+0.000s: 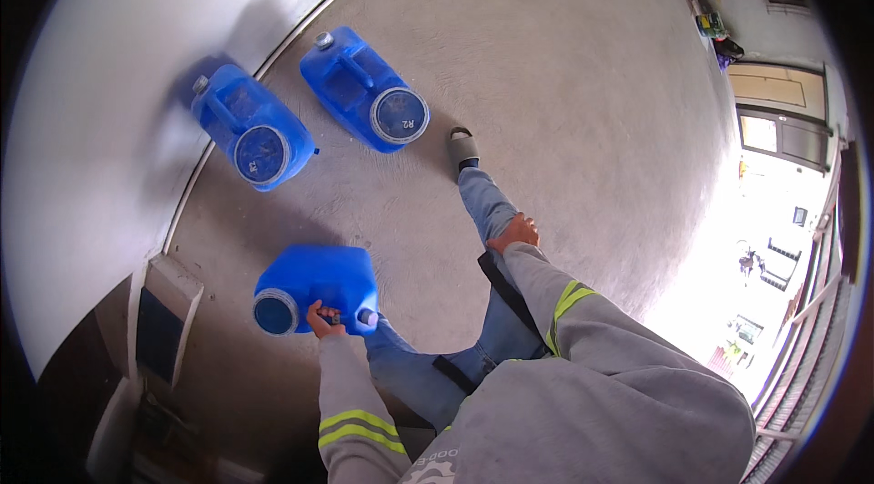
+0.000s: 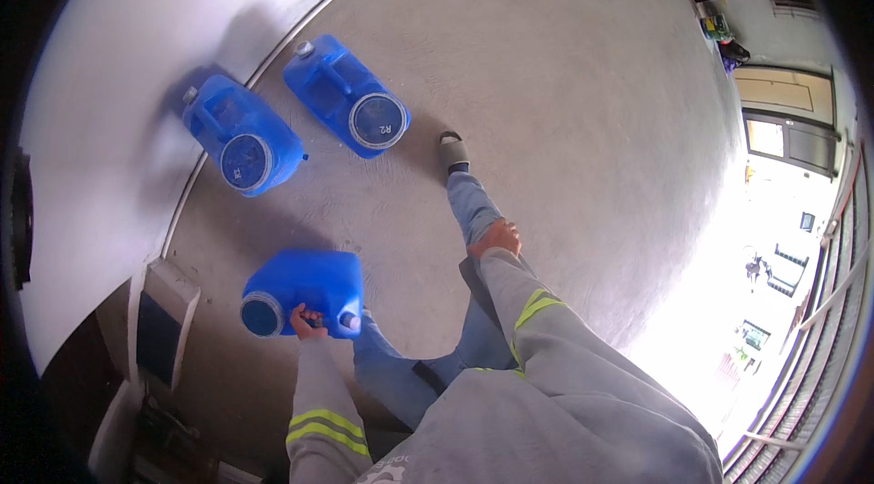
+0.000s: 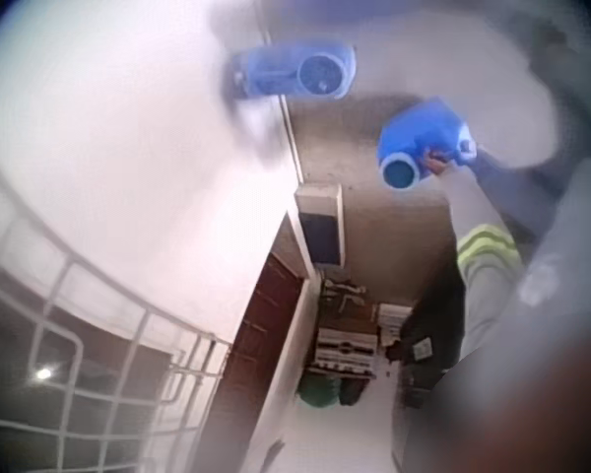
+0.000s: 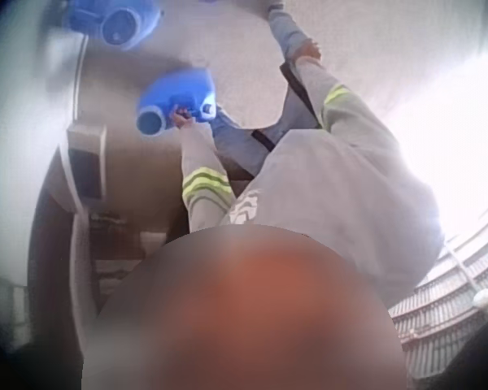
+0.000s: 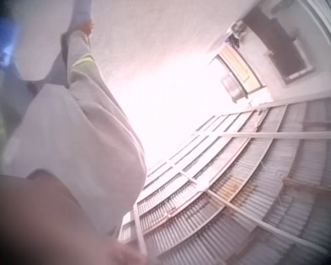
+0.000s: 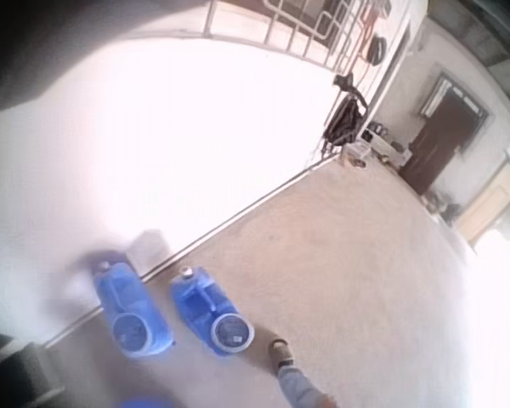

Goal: The person carries three blue plastic water containers from a garage area to an outdoor tiled space. They unscrew the caps, place one container under a wall tap, and fill it using a hose. The person then secures the cap on the filled container.

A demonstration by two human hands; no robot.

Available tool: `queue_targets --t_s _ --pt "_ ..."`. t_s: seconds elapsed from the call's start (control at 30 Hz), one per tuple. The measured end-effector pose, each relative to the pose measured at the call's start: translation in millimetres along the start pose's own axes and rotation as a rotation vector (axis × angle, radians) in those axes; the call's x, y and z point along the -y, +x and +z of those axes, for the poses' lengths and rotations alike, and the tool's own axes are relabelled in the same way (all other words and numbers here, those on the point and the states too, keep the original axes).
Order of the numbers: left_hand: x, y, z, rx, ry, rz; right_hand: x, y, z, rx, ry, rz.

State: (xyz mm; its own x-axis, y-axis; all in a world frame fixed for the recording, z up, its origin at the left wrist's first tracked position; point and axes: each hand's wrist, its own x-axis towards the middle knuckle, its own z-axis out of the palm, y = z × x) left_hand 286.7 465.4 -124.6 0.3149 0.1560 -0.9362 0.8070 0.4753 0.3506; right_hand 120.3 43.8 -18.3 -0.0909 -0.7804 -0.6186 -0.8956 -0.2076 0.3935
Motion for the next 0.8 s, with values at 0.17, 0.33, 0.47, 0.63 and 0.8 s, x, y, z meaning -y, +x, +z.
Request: queue_targets --t_s 0.17,0.33,0.47,0.63,0.8 --pt "14 -32 22 0.004 0.133 -0.053 5 -20 1 0.050 -0.006 -0.002" --pt "72 -35 79 0.102 0.184 -0.160 5 -12 -13 0.106 -0.011 0.009" --pt "119 -41 116 0.083 0.127 -0.196 3 -3 -14 0.092 0.016 0.022" --pt "151 -48 138 0.056 0.082 -0.145 -3 8 -24 0.122 0.065 0.010" --pt "165 -43 132 0.045 0.142 -0.174 -13 9 -27 0.153 0.095 0.015"
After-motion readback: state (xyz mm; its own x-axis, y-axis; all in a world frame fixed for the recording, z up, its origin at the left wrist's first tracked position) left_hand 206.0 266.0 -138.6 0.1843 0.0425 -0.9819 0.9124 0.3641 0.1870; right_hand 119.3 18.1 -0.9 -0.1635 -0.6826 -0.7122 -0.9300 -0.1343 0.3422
